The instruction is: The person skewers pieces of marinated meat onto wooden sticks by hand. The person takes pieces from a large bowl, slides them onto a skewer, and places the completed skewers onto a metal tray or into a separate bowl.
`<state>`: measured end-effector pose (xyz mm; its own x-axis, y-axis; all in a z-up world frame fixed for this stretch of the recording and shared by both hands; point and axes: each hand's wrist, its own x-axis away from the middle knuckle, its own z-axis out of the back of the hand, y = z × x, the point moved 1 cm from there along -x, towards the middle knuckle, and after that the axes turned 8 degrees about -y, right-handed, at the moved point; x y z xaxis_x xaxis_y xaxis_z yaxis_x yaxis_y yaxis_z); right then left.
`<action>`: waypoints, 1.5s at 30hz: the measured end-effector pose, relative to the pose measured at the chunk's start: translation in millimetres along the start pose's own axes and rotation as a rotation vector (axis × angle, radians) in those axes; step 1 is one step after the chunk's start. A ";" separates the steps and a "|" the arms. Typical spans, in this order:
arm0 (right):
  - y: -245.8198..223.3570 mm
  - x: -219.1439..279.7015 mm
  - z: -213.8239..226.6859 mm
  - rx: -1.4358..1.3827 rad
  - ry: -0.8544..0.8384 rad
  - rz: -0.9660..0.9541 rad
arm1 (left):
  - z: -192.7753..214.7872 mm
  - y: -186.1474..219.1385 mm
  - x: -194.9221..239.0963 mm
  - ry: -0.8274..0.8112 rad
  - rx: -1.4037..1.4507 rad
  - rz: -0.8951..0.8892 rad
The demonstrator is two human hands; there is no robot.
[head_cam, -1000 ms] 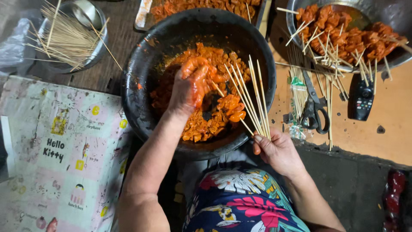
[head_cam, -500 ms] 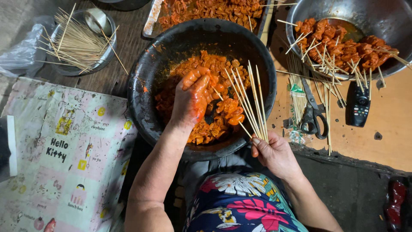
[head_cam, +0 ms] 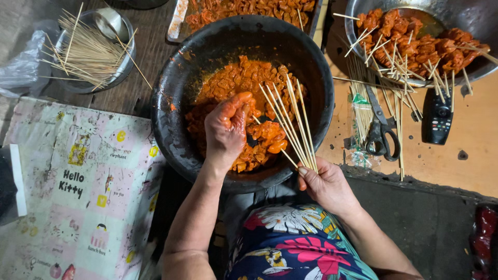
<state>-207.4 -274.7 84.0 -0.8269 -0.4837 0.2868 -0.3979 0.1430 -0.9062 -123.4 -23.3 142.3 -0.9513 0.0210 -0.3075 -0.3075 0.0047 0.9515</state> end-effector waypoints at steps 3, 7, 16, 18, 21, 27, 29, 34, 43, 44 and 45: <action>-2.0 1.4 -3.5 0.047 0.016 -0.008 | 0.2 -7.0 6.2 -0.016 -0.032 -0.044; -4.4 -5.3 -12.9 -0.001 -0.002 -0.002 | -5.9 -14.9 17.6 -0.054 0.050 0.060; -2.7 -2.5 0.6 0.005 0.031 -0.019 | 25.8 14.3 -0.8 0.017 -0.359 0.073; -5.8 -2.7 12.6 0.025 0.100 -0.007 | 39.2 1.7 -20.8 -0.033 -0.426 -0.020; -16.2 4.6 28.5 0.024 0.241 -0.033 | 52.3 -30.2 -35.2 -0.147 -0.708 -0.014; -47.4 11.6 51.5 -0.063 0.373 0.135 | 39.9 -83.0 -60.7 -0.592 -0.961 0.198; -44.0 12.5 57.2 -0.030 0.378 0.144 | 15.2 -86.2 -63.1 -0.551 -0.582 0.242; -19.3 2.2 48.4 -0.067 0.273 0.027 | -38.9 -34.5 -39.6 -0.323 0.410 0.511; -10.3 -17.8 24.6 0.003 0.129 0.048 | -39.3 -20.3 -38.6 0.081 0.650 0.439; -9.7 -18.0 22.6 -0.005 0.141 0.028 | -37.3 -22.9 -40.5 0.085 0.656 0.390; -9.8 -16.4 21.9 0.031 0.142 0.046 | -35.6 -25.5 -41.8 0.097 0.663 0.340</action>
<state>-181.2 -287.1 81.4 -0.8927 -0.3500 0.2840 -0.3480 0.1348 -0.9277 -76.6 -59.8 130.8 -0.9986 0.0408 0.0335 0.0515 0.6154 0.7866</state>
